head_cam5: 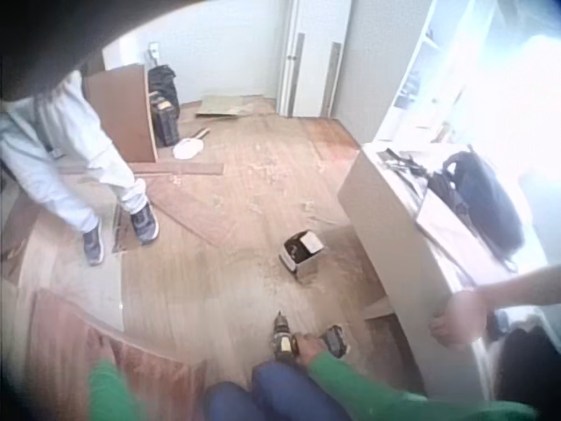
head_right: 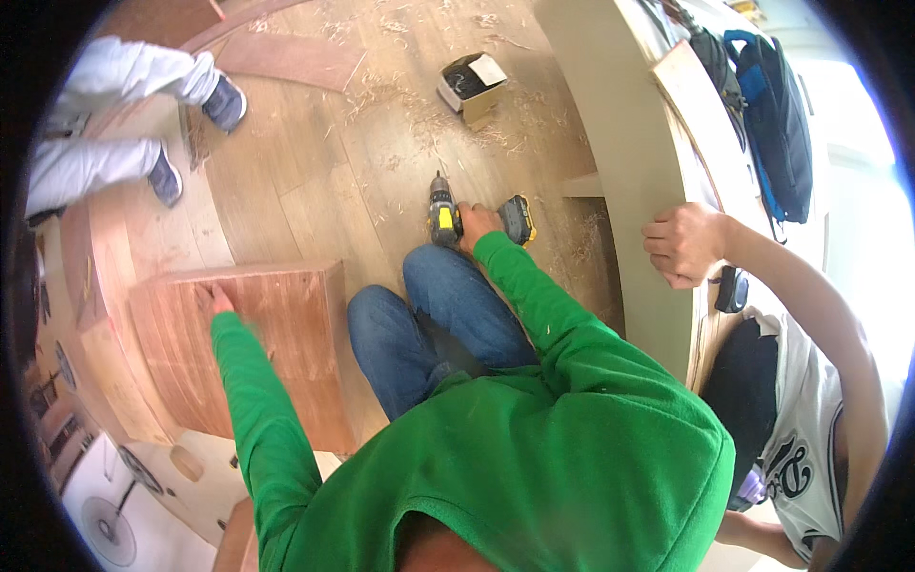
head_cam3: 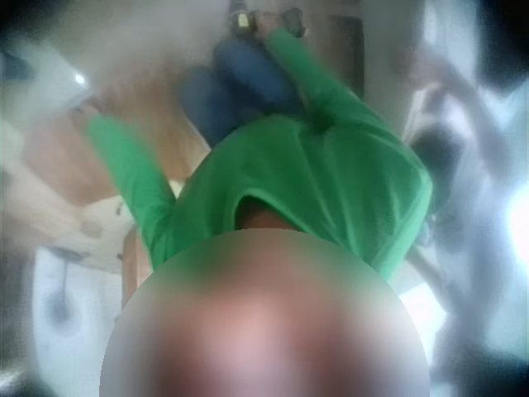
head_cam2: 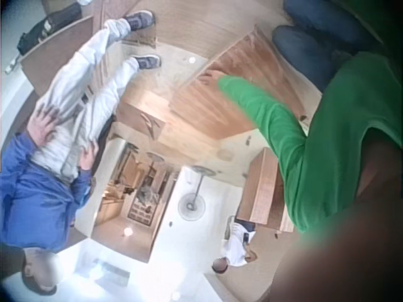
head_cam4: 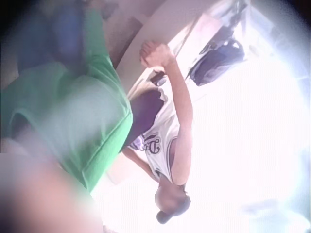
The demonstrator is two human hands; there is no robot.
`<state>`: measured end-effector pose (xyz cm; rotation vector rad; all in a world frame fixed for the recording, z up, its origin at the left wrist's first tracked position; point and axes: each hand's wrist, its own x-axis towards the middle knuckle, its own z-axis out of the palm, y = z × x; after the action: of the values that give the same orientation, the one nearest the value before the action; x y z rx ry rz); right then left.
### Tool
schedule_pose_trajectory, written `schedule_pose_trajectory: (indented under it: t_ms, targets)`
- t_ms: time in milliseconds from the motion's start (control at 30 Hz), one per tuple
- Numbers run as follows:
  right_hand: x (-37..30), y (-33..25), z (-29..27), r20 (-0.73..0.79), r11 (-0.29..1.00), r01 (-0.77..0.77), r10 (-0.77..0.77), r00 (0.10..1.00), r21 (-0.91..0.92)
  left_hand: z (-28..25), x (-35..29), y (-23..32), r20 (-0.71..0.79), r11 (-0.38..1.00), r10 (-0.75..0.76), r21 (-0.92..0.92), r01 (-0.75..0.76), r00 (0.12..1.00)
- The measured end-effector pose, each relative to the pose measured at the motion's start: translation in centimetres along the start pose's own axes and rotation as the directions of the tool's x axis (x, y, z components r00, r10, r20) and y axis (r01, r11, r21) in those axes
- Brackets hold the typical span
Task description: The person uses a cordless drill to drive screws into a wooden panel while another person holds it steady. The person repeatedly positions screws and operates the drill to fasten the panel to a larger wooden structure.
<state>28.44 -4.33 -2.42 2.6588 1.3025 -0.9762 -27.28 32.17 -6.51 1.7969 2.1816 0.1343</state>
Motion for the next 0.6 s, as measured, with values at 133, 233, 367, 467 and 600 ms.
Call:
schedule_pose_trajectory:
  t_ms: [133,233,367,467,600]
  targets:
    - [1.3,1.5,-0.5,0.069,0.993,0.08,-0.087,0.994,0.091,-2.9,0.1,-0.6,0.06,0.991,0.094,-0.1,-0.087,0.994]
    - [4.9,3.1,-3.8,0.078,0.946,0.123,-0.153,0.985,0.301,-3.4,-1.3,0.2,0.077,0.974,0.076,-0.219,-0.058,0.994]
    - [16.2,3.2,-11.7,-0.742,0.869,0.469,-0.21,0.636,0.156,-3.5,-7.7,-0.9,-0.051,0.907,0.068,-0.412,-0.083,0.996]
    - [24.3,2.1,-15.0,-0.42,0.997,0.07,-0.054,0.906,0.023,-4.4,-13.1,-2.6,-0.017,0.9,-0.103,-0.427,0.086,0.994]
    - [31.7,2.9,-14.6,-0.31,0.945,0.108,-0.207,0.928,-0.309,-6.6,-24.3,-6.2,-0.142,0.948,-0.105,-0.315,0.056,0.984]
